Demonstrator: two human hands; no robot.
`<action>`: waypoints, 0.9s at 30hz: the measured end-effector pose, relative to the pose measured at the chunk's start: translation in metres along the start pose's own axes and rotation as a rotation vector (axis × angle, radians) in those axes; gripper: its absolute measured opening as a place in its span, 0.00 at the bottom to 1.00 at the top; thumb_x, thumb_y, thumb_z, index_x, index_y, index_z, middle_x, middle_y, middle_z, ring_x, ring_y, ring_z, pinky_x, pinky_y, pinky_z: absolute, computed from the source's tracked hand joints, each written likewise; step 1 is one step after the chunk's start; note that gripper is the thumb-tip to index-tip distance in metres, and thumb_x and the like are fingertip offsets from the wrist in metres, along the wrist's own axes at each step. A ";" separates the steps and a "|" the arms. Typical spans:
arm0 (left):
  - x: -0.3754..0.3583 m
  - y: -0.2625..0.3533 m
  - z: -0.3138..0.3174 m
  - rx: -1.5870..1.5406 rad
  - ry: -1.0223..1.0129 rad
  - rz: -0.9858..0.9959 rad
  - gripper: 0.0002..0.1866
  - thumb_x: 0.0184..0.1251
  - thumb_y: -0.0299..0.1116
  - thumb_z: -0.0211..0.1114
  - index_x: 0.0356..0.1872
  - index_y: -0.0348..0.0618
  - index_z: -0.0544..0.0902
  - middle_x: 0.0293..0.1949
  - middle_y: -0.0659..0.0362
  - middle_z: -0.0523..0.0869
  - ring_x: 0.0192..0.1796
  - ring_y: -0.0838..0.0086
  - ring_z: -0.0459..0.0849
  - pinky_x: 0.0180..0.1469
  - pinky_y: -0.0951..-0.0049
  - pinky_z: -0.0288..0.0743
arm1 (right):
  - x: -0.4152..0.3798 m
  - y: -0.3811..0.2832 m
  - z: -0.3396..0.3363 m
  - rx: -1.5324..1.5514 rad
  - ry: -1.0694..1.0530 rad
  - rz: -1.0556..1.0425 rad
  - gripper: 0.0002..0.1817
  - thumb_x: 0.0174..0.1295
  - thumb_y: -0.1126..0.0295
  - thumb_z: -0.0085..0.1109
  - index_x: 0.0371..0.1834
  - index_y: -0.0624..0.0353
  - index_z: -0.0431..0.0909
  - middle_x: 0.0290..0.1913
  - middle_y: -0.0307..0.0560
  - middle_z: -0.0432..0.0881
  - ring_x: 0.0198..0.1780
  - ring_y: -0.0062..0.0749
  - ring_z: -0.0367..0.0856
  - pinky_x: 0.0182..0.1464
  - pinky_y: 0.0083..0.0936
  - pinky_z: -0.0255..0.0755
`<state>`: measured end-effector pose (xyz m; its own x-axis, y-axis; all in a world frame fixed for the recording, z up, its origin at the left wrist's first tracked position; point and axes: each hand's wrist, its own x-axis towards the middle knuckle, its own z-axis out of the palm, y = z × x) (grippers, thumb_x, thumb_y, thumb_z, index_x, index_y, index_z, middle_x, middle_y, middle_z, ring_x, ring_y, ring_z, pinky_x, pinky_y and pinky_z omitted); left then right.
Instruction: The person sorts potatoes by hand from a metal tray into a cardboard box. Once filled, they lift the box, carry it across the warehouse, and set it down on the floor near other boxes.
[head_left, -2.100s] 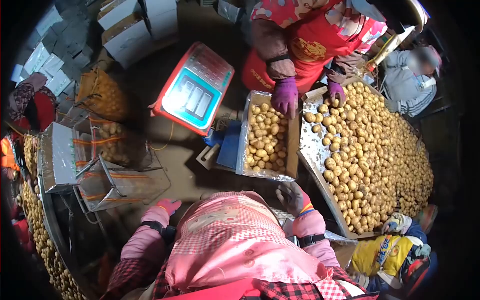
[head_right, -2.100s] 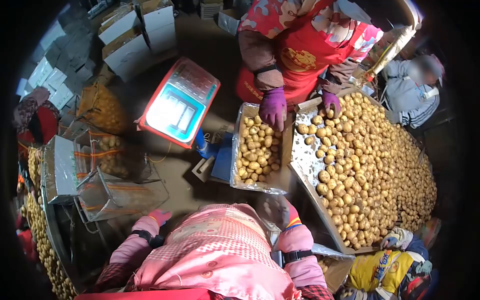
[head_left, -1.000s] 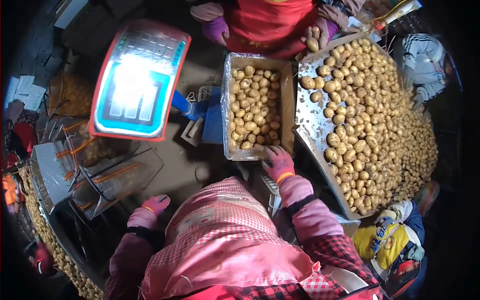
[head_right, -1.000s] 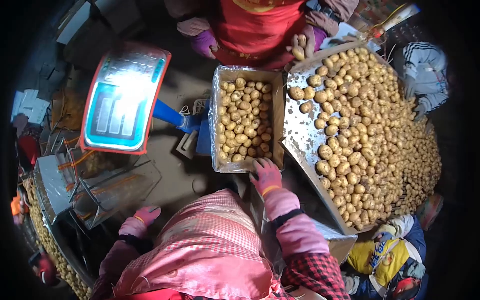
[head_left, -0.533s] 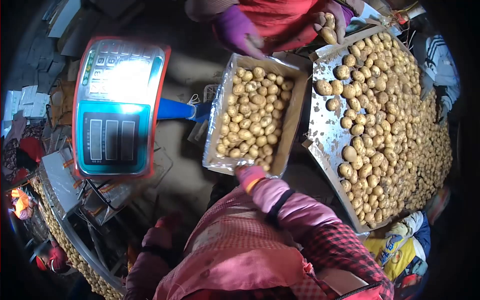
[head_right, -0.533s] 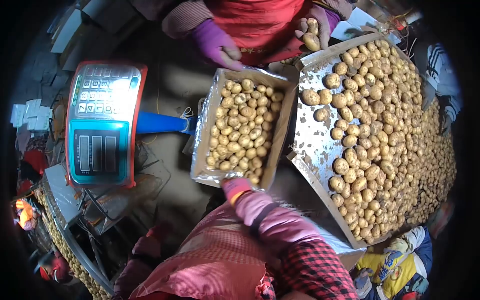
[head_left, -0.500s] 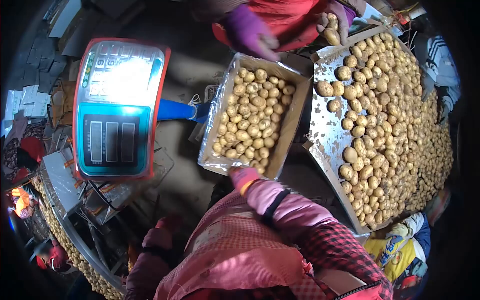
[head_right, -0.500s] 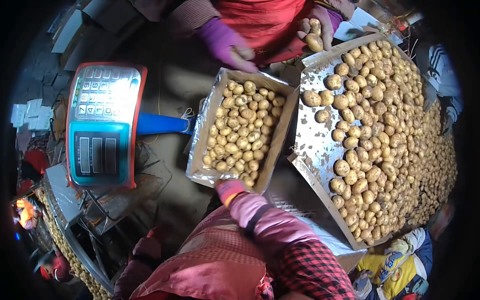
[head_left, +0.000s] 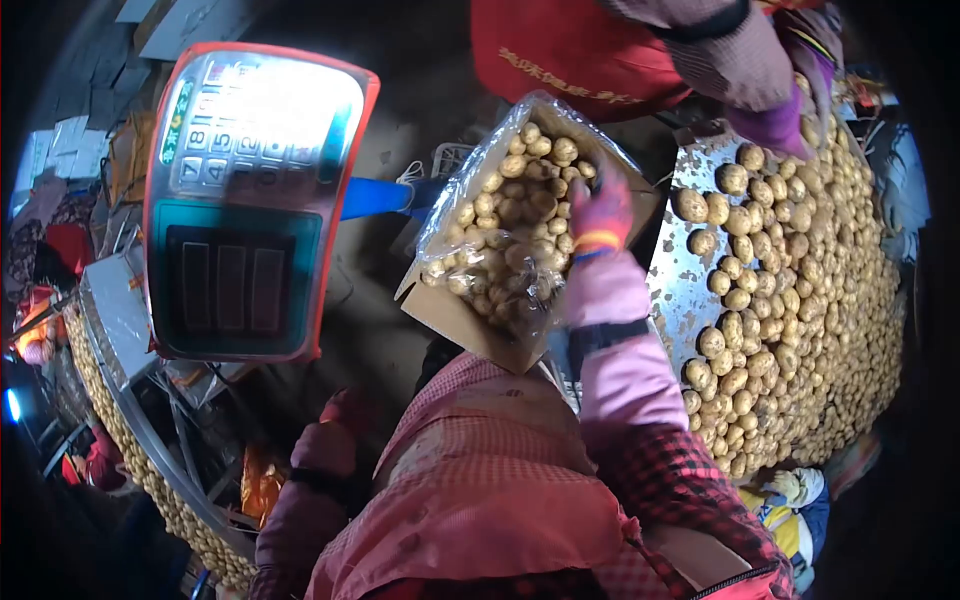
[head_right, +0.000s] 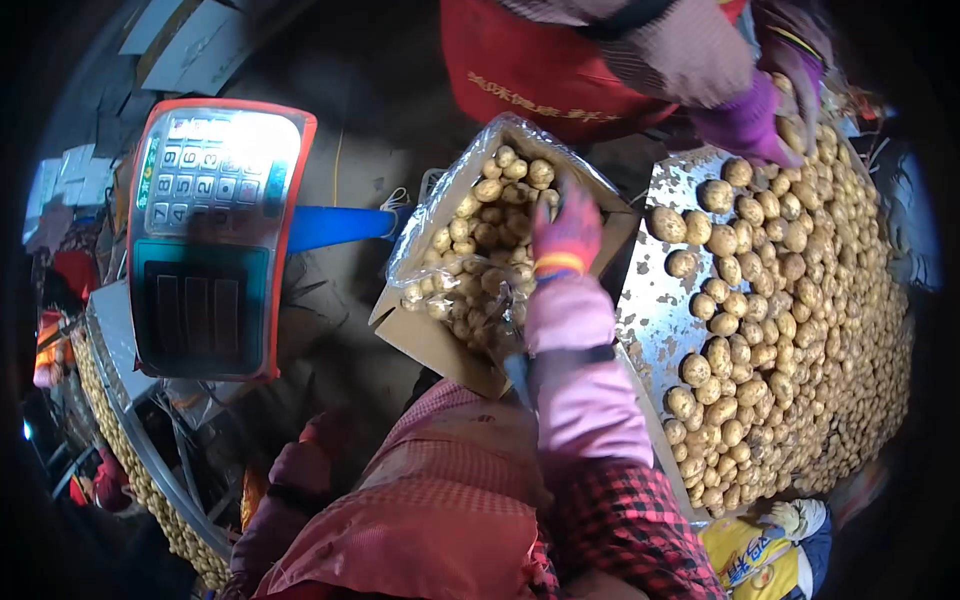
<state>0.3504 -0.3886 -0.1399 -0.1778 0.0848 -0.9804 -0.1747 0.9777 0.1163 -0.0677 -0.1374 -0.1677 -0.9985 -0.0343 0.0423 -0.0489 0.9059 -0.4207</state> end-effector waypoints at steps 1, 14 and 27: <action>-0.001 -0.002 0.004 -0.034 0.009 0.010 0.21 0.69 0.36 0.50 0.62 0.50 0.75 0.61 0.54 0.77 0.64 0.63 0.75 0.64 0.61 0.68 | 0.030 0.000 0.001 -0.137 0.137 -0.157 0.35 0.49 0.56 0.69 0.64 0.42 0.69 0.60 0.53 0.73 0.62 0.48 0.70 0.63 0.40 0.65; 0.051 0.064 -0.063 -0.962 0.256 0.017 0.29 0.68 0.55 0.55 0.62 0.45 0.75 0.57 0.51 0.81 0.58 0.62 0.80 0.62 0.66 0.69 | -0.060 0.041 0.043 -0.523 -0.578 0.005 0.11 0.60 0.65 0.53 0.39 0.54 0.85 0.40 0.49 0.85 0.42 0.45 0.85 0.43 0.40 0.79; 0.135 0.134 -0.074 -1.467 0.153 -0.008 0.41 0.57 0.71 0.55 0.56 0.42 0.79 0.46 0.51 0.84 0.45 0.62 0.82 0.45 0.64 0.74 | 0.109 -0.002 -0.013 -0.681 -0.438 -0.321 0.30 0.47 0.49 0.70 0.52 0.46 0.74 0.46 0.51 0.80 0.50 0.48 0.80 0.50 0.42 0.76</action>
<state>0.2317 -0.2598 -0.2447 -0.2544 -0.0312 -0.9666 -0.9620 -0.0946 0.2562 -0.1759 -0.1372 -0.1504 -0.8652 -0.3638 -0.3450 -0.4442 0.8753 0.1909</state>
